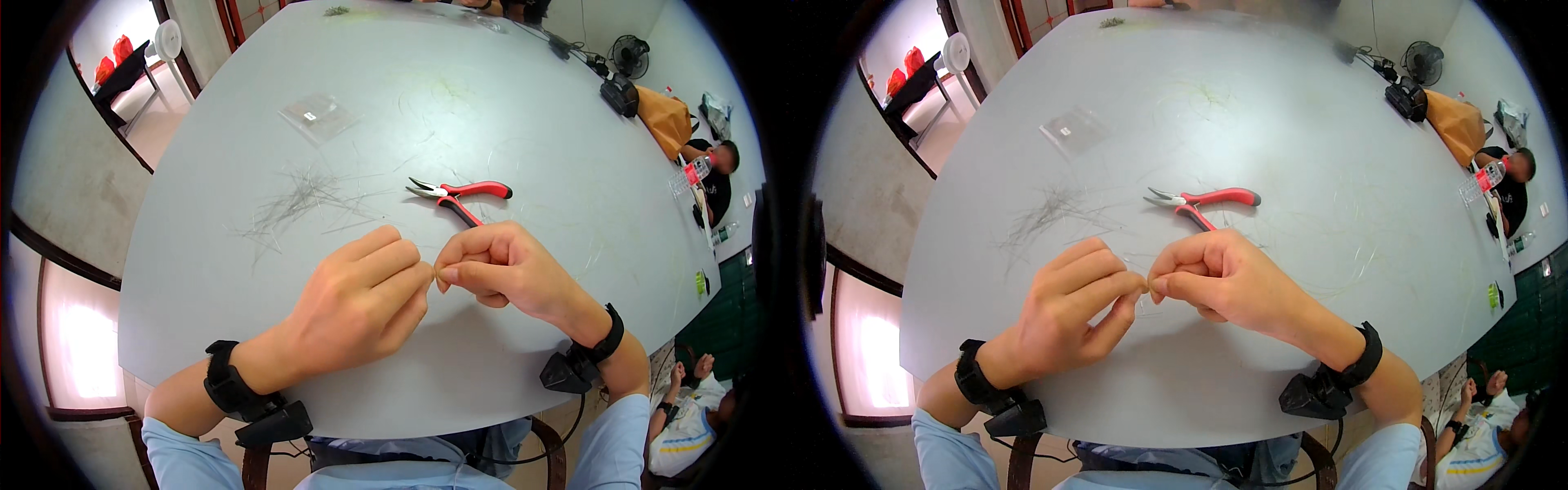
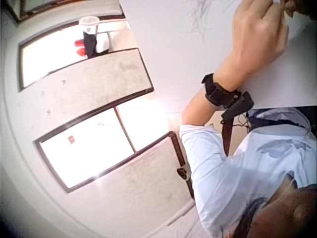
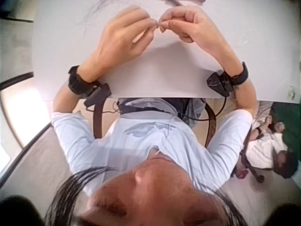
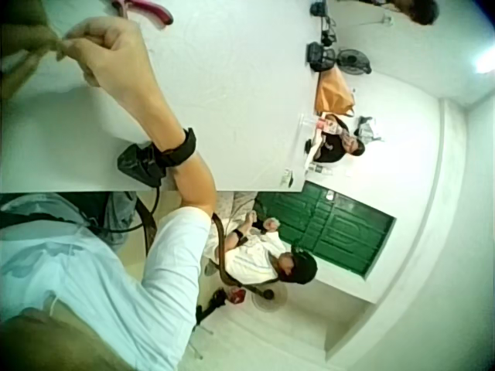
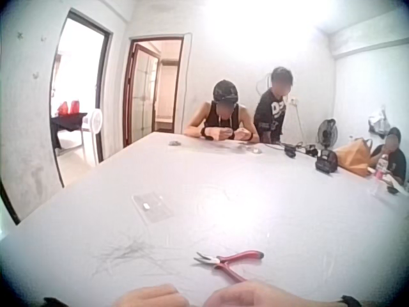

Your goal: The person threads a fishing line through a metal sleeve to form a loop and uses pliers to crimp the sleeve shut.

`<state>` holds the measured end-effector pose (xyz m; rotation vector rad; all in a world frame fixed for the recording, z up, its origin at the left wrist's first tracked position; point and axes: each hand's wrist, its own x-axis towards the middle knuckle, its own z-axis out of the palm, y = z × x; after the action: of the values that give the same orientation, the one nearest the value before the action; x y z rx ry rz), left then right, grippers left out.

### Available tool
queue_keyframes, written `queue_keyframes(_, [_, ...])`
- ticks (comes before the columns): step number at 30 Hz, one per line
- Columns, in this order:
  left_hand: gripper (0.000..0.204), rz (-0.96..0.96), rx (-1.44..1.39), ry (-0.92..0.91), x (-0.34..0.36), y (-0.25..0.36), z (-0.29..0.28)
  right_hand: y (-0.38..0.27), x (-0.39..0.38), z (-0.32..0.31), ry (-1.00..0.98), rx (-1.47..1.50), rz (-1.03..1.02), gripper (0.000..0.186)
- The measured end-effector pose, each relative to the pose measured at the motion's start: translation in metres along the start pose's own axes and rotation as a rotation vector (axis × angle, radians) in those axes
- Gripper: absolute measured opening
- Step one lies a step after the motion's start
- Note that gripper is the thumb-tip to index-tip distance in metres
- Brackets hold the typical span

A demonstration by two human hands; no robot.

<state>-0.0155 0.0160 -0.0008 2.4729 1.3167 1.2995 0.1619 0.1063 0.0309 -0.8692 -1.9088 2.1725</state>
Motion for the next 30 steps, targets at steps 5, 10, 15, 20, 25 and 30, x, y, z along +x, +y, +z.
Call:
queue_keyframes(5, [0.016,-0.102,-0.020,0.009,0.002,0.001,-0.003,-0.007,-0.005,-0.008,0.077,-0.102,-0.034,0.011])
queue_keyframes(10, [0.013,-0.160,0.059,-0.063,0.000,-0.007,-0.004,-0.018,-0.011,-0.052,0.333,-0.126,-0.218,0.007])
queue_keyframes(15, [0.010,-0.103,0.118,-0.256,-0.001,-0.009,-0.006,-0.020,-0.017,-0.098,0.555,-0.271,-0.366,0.009])
queue_keyframes(20, [0.011,-0.105,0.047,-0.314,-0.001,-0.009,-0.007,-0.004,-0.004,-0.101,0.602,-0.307,-0.299,0.010])
queue_keyframes(25, [0.012,-0.100,0.090,-0.386,-0.002,-0.013,-0.007,-0.005,0.001,-0.086,0.593,-0.338,-0.253,0.011])
queue_keyframes(30, [0.013,-0.097,0.090,-0.340,-0.002,-0.012,-0.005,-0.001,0.002,-0.084,0.556,-0.338,-0.250,0.011])
